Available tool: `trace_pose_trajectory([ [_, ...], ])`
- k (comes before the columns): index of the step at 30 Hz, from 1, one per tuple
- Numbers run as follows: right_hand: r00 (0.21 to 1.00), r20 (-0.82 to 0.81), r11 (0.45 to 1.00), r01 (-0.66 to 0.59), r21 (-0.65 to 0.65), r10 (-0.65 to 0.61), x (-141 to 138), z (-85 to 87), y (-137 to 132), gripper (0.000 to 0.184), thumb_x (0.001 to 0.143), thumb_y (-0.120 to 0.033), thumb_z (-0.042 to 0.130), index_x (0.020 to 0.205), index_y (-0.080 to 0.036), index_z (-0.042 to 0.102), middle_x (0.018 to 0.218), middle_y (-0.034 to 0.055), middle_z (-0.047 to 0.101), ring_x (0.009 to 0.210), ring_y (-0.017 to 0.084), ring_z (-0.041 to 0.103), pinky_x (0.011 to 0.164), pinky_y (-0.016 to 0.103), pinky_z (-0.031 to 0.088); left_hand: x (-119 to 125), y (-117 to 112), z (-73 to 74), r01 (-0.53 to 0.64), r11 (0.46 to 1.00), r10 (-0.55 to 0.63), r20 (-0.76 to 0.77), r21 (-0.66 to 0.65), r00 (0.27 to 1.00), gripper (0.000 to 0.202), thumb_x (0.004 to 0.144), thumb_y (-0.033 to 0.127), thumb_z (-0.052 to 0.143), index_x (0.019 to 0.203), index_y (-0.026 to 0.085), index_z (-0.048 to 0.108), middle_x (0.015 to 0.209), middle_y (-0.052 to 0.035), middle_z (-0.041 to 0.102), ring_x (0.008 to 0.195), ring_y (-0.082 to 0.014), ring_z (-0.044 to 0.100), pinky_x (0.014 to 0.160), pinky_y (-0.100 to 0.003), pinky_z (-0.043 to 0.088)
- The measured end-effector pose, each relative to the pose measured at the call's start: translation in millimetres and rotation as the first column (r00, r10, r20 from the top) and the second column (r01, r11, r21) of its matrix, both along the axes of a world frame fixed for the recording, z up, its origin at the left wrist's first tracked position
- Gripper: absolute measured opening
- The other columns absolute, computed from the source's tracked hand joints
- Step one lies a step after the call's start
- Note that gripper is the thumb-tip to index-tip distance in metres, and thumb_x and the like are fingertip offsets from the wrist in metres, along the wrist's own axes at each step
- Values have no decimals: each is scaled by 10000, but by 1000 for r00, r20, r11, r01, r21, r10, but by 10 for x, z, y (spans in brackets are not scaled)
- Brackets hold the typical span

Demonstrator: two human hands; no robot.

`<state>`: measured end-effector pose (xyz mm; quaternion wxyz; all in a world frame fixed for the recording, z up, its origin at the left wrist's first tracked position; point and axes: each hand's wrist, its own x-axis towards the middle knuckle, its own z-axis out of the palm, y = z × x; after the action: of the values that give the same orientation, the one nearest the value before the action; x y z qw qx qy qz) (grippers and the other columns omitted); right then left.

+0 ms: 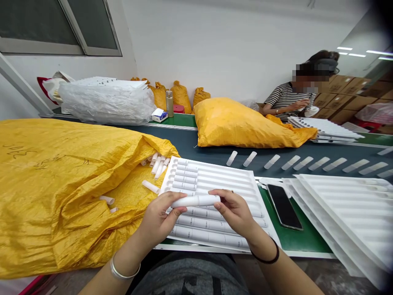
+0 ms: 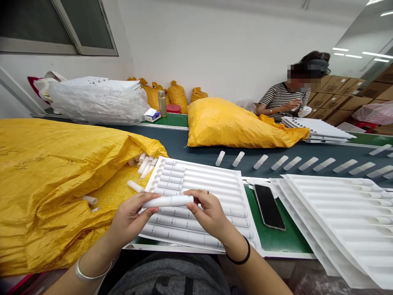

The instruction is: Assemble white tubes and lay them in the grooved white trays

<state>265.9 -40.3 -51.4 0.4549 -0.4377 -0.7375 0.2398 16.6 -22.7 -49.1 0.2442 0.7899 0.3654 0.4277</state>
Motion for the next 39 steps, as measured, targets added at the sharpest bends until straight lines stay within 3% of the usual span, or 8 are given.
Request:
trace_pose_trajectory([
  [9,987,-150,980,-79,-182,52,-68,13,-20,256,885,-360,592,1074,-198,654,824,47,657,665,141,587,576,243,503,49,-46,-13,24,990,-19,-40,140,999,262,875,187,582,1135,213,591,956,-54,695,902,-178,652,809,-276,518],
  [16,920,363,989,-126,-76,145,-216,-30,79,262,836,-334,653,1059,-196,662,927,87,668,841,202,614,761,309,504,81,-32,-187,98,995,-95,-166,11,982,334,888,277,569,1217,217,560,991,-73,690,930,-198,650,836,-316,527],
  [20,761,637,972,222,-73,-125,-81,-93,765,229,809,-297,651,994,-166,679,979,116,662,932,242,600,840,321,462,-158,273,-287,-147,989,136,-342,-8,930,592,883,378,540,1406,151,379,1258,-155,571,1178,-275,535,1002,-436,446],
  [23,698,647,883,463,-79,-308,196,-142,1408,337,907,-262,479,1195,-118,578,1114,153,641,1024,241,589,861,315,442,-478,562,-402,-407,913,375,-460,32,805,401,909,228,387,1258,125,553,1305,-177,514,1240,-298,466,1069,-473,358],
  [27,616,720,731,644,-225,-320,525,-260,1957,307,871,-312,544,1051,-90,657,942,150,700,841,236,651,706,287,461,-759,768,-626,-466,884,364,-586,-26,724,361,815,150,457,1090,206,683,1268,-160,545,1188,-347,494,1007,-524,385],
  [32,565,791,643,701,-308,-237,674,-260,2070,364,788,-393,660,921,-59,712,887,192,704,801,274,663,669,315,467,-776,793,-682,-457,888,357,-556,-46,751,265,809,229,528,1000,219,711,1183,-136,606,1123,-329,540,989,-504,403],
  [35,564,801,684,666,-297,-202,563,-197,1953,356,836,-367,599,912,-41,719,899,225,695,870,310,657,721,347,471,-694,739,-532,-421,907,358,-480,-26,801,290,853,301,525,1084,200,669,1205,-108,618,1154,-267,541,1028,-420,400],
  [39,680,729,860,415,-298,-75,134,-253,1796,260,909,-261,502,1012,-175,725,1050,105,696,1035,215,619,874,256,436,-502,597,-316,-350,936,335,-213,-36,918,284,879,363,546,1088,204,653,1138,-71,673,1115,-223,586,1010,-377,434],
])
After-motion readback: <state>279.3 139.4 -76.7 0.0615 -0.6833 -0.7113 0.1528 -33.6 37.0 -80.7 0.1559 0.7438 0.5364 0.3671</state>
